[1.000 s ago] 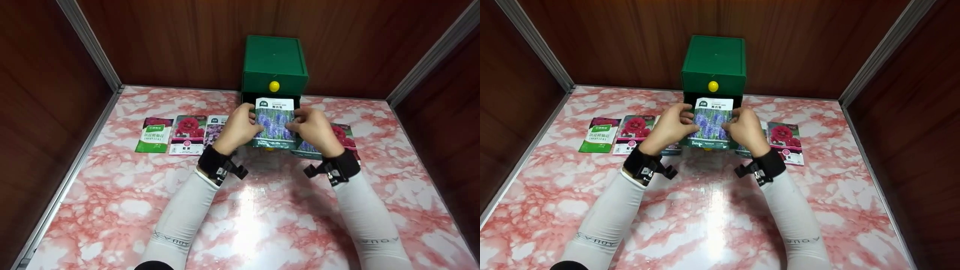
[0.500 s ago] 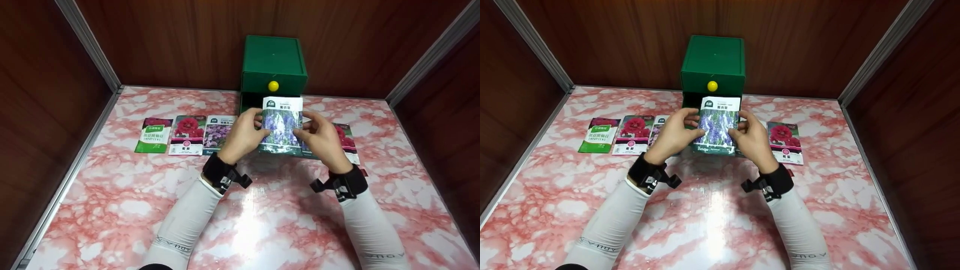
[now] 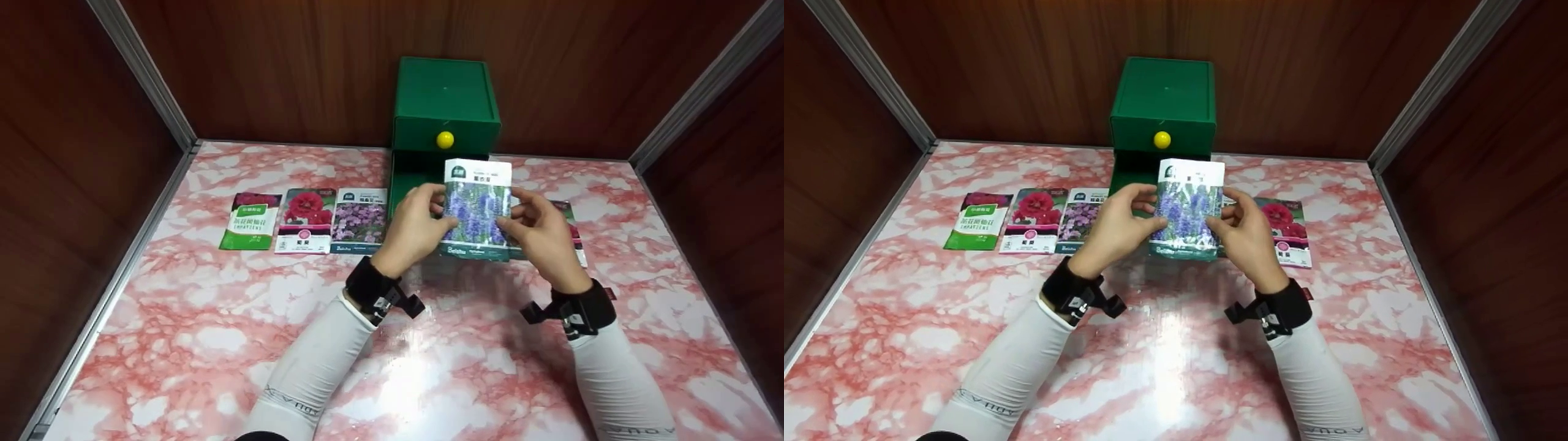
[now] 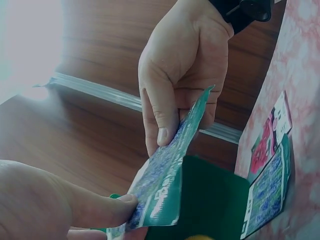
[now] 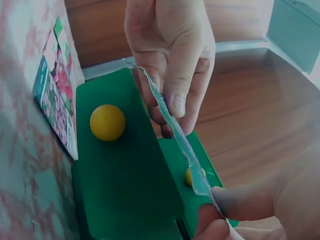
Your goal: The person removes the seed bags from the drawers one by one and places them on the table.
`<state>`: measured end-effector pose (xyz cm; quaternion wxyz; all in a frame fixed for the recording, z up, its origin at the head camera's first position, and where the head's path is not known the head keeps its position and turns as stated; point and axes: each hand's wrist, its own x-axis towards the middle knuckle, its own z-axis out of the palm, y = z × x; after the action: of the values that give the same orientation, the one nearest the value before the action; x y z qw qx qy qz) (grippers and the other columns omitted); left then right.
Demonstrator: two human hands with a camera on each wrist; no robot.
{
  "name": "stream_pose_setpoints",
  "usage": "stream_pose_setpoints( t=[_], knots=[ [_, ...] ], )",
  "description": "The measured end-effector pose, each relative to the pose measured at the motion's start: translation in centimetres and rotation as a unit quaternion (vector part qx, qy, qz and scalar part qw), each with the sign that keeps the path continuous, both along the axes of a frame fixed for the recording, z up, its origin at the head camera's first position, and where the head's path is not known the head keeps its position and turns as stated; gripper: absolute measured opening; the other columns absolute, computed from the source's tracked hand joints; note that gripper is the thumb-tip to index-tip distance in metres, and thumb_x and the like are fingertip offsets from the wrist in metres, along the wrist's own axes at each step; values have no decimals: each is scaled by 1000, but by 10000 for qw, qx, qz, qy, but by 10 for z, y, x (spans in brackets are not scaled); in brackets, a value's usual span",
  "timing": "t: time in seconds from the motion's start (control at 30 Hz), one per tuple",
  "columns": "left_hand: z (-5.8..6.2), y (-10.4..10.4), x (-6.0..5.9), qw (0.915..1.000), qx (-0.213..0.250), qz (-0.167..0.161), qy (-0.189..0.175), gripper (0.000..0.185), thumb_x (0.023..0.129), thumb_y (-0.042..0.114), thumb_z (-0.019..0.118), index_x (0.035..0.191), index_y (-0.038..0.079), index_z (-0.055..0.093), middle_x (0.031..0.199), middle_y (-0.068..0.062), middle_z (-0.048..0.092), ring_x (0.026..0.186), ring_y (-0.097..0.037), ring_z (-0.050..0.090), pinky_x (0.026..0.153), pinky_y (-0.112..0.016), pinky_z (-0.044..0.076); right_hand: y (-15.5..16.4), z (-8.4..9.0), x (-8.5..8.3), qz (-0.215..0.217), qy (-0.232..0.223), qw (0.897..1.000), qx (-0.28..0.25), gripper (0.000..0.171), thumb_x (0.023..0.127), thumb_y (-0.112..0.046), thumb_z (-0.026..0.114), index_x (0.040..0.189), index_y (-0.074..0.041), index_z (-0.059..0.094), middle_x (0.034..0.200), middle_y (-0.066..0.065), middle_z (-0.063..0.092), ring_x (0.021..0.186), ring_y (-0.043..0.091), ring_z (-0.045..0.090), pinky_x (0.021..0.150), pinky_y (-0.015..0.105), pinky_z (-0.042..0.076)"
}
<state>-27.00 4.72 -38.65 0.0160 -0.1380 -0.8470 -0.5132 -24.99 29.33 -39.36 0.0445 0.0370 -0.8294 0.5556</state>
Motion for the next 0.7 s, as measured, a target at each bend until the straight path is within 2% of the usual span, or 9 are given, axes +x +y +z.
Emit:
stream_pose_setpoints(
  t=[0.13,0.37,0.47,0.7],
  knots=[
    [0,9,1,9999,93,-46,89,59,100,10,86,153,2,61,131,-12,66,114,-21,65,95,-32,55,8,1,0,-30,-51,9998,-173,65,108,-16,76,165,-1,48,116,17,66,90,17,64,76,25,56],
    [-1,28,3,9994,203,-279,-29,60,104,12,81,158,4,56,130,-11,66,108,-18,64,92,-28,53,29,1,2,-263,-53,9994,-212,60,107,-16,77,159,3,53,113,11,65,91,11,68,78,22,60],
    [-2,37,4,9991,272,-334,-66,60,105,12,80,159,4,55,129,-10,65,106,-17,63,90,-26,52,39,1,4,-321,-31,9993,-166,58,109,-18,75,158,3,54,113,9,64,91,12,67,77,22,58],
    [-4,65,6,9981,468,-364,149,58,104,11,81,156,3,58,124,-8,64,101,-11,63,85,-21,53,66,-3,7,-479,-58,9988,-26,55,111,-20,72,158,3,54,117,7,63,97,12,68,81,20,59]
  ],
)
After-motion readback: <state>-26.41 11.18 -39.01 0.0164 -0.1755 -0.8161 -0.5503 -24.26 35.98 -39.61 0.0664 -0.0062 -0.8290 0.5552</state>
